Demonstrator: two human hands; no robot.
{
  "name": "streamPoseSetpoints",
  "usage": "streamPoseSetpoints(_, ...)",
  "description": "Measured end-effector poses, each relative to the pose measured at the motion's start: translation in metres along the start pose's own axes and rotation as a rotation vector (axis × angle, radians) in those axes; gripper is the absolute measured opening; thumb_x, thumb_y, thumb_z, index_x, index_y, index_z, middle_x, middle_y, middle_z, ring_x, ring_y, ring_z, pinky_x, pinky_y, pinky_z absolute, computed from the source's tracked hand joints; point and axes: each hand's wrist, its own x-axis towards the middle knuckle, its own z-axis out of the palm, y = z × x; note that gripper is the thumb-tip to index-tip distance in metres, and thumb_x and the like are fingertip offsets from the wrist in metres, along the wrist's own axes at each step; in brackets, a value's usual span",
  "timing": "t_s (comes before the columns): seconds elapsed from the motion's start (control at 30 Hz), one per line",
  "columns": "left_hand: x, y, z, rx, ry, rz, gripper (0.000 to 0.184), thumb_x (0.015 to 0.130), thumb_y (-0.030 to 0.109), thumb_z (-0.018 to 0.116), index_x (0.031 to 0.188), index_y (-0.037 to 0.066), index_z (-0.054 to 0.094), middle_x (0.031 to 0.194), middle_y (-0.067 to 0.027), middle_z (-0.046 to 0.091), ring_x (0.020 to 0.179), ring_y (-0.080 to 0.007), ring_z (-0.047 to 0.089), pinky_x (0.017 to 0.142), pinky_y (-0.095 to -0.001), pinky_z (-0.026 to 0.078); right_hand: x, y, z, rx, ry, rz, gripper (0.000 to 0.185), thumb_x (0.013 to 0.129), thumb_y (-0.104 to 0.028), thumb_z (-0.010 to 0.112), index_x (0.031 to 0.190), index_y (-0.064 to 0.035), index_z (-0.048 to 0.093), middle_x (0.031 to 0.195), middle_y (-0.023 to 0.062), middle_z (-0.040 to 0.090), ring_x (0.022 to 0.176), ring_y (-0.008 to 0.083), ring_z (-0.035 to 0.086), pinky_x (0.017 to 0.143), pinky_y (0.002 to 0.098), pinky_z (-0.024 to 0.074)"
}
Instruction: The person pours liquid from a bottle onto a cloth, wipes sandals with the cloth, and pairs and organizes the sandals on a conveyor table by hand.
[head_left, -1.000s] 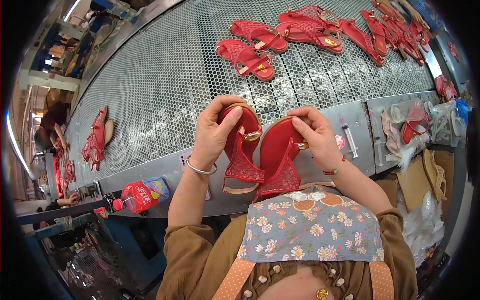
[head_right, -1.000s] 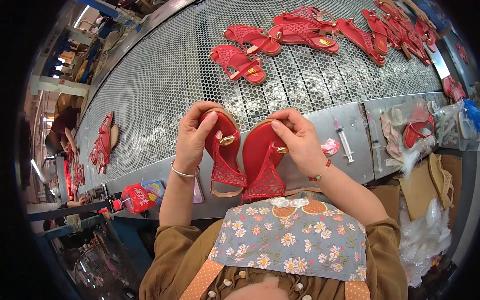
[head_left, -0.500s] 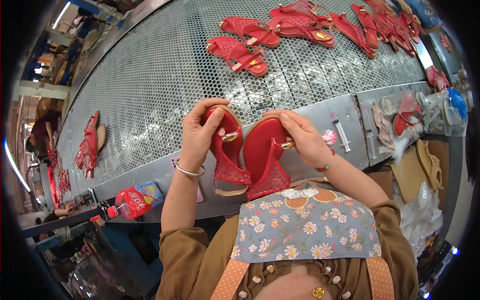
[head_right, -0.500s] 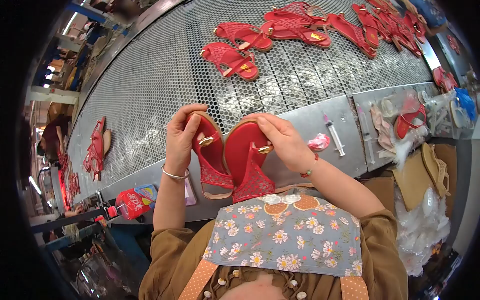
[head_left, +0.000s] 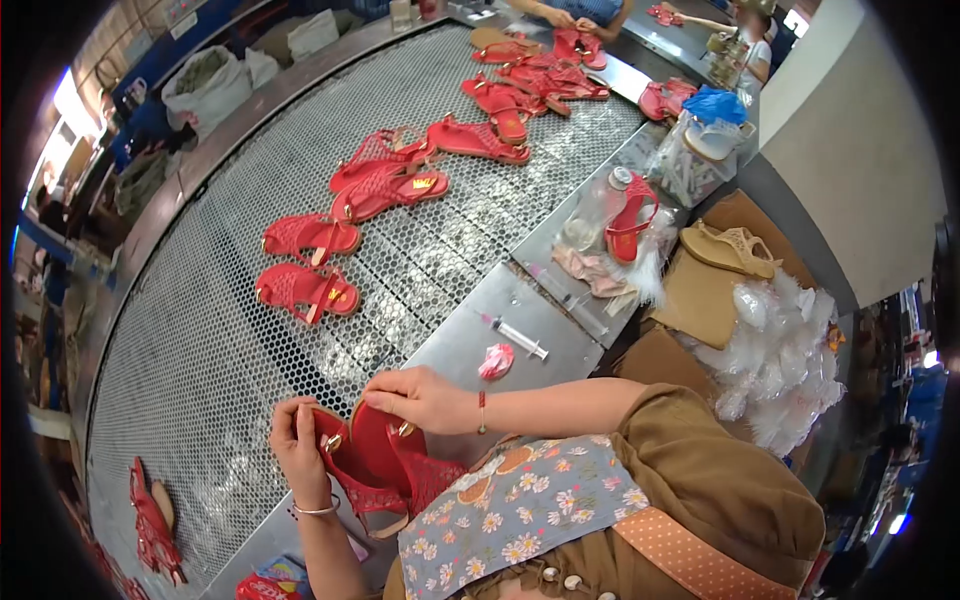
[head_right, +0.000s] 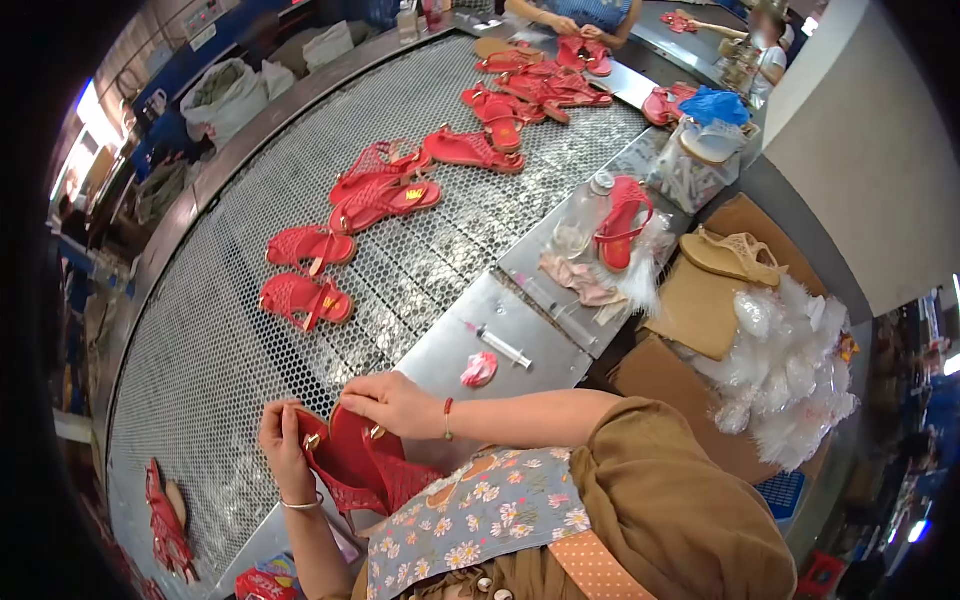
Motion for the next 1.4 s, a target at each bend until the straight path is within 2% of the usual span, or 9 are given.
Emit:
streamPoseSetpoints(0.17,-0.002,-0.008,-0.002,0.018,0.054,0.088,0.019,0.103,0.017,0.053,0.1,0.002,0.064,0.083,-0.0006,0.061,0.072,-0.0064,0.054,0.066,-0.0228,0.045,0.004,0.008,0.009,-0.002,0.006,-0.055,0.027,0.102,-0.026,0.052,0.103,-0.0015,0.062,0.084,0.0132,0.066,0.076,0.0201,0.062,0.072,0.0341,0.0489)
streamPoseSetpoints(0.53,-0.008,-0.003,-0.021,-0.093,-0.073,-0.002,0.022,0.105,0.018,0.049,0.113,0.001,0.062,0.093,-0.0047,0.066,0.084,-0.0095,0.061,0.077,-0.0249,0.049,0.0,-0.008,0.011,-0.244,-0.039,-0.04,0.029,0.103,-0.028,0.05,0.096,-0.0012,0.058,0.078,0.0174,0.06,0.069,0.0285,0.058,0.066,0.0379,0.047)
streamPoseSetpoints(0.73,-0.029,-0.019,-0.041,-0.157,-0.085,-0.148,0.028,0.101,0.013,0.053,0.126,0.0,0.055,0.111,-0.0085,0.065,0.102,-0.0142,0.061,0.092,-0.0281,0.049,-0.003,0.002,0.007,-0.162,-0.117,0.023,0.034,0.105,-0.031,0.046,0.124,-0.0059,0.059,0.103,0.0109,0.069,0.094,0.0194,0.066,0.086,0.0335,0.0505)
streamPoseSetpoints(0.83,-0.042,-0.032,-0.048,-0.3,-0.106,-0.225,0.029,0.097,0.012,0.059,0.124,0.0,0.057,0.108,-0.0079,0.066,0.1,-0.0151,0.063,0.091,-0.0278,0.05,-0.009,0.003,0.011,-0.097,-0.123,0.038,0.036,0.105,-0.031,0.045,0.131,-0.0076,0.055,0.117,0.0117,0.066,0.107,0.0214,0.064,0.093,0.035,0.0491)
streamPoseSetpoints(0.93,-0.048,-0.039,-0.076,-0.59,-0.357,-0.221,0.029,0.097,0.016,0.061,0.12,-0.001,0.059,0.104,-0.0067,0.066,0.098,-0.0146,0.063,0.088,-0.0265,0.051,-0.004,0.013,0.009,-0.198,-0.076,0.176,0.035,0.103,-0.03,0.047,0.131,-0.0109,0.054,0.115,0.0155,0.067,0.103,0.0305,0.067,0.089,0.0383,0.0521)
streamPoseSetpoints(1.1,-0.031,-0.002,-0.036,-0.158,-0.323,-0.128,0.022,0.096,0.014,0.061,0.109,-0.002,0.065,0.132,-0.0135,0.054,0.119,-0.0227,0.054,0.103,-0.0343,0.042,0.004,0.009,0.022,-0.268,-0.153,0.107,0.04,0.102,-0.034,0.047,0.135,-0.0117,0.051,0.119,0.0169,0.066,0.107,0.0336,0.066,0.092,0.0409,0.0508)
streamPoseSetpoints(1.2,-0.027,0.002,-0.025,-0.134,-0.437,-0.239,0.02,0.095,0.014,0.063,0.109,0.0,0.067,0.111,-0.0093,0.066,0.102,-0.0169,0.061,0.092,-0.0305,0.047,0.006,-0.011,0.029,-0.236,-0.195,0.11,0.043,0.103,-0.034,0.045,0.138,-0.0097,0.048,0.123,0.0161,0.064,0.109,0.0319,0.065,0.093,0.0395,0.05)
streamPoseSetpoints(1.33,-0.02,-0.001,-0.028,-0.061,-0.491,-0.054,0.02,0.094,0.015,0.063,0.105,-0.001,0.066,0.099,-0.0057,0.067,0.094,-0.0141,0.061,0.087,-0.03,0.048,-0.009,-0.008,0.021,0.045,-0.196,0.165,0.049,0.107,-0.035,0.04,0.146,-0.0057,0.04,0.128,0.0122,0.061,0.11,0.0243,0.063,0.093,0.0368,0.0519)
streamPoseSetpoints(1.4,-0.002,0.01,-0.046,0.059,-0.366,0.021,0.019,0.094,0.016,0.063,0.102,-0.001,0.067,0.095,-0.0051,0.065,0.091,-0.012,0.059,0.083,-0.0288,0.048,-0.01,0.004,0.017,0.183,-0.039,0.284,0.05,0.108,-0.036,0.04,0.147,-0.0054,0.037,0.129,0.014,0.059,0.106,0.0214,0.064,0.087,0.0357,0.0547)
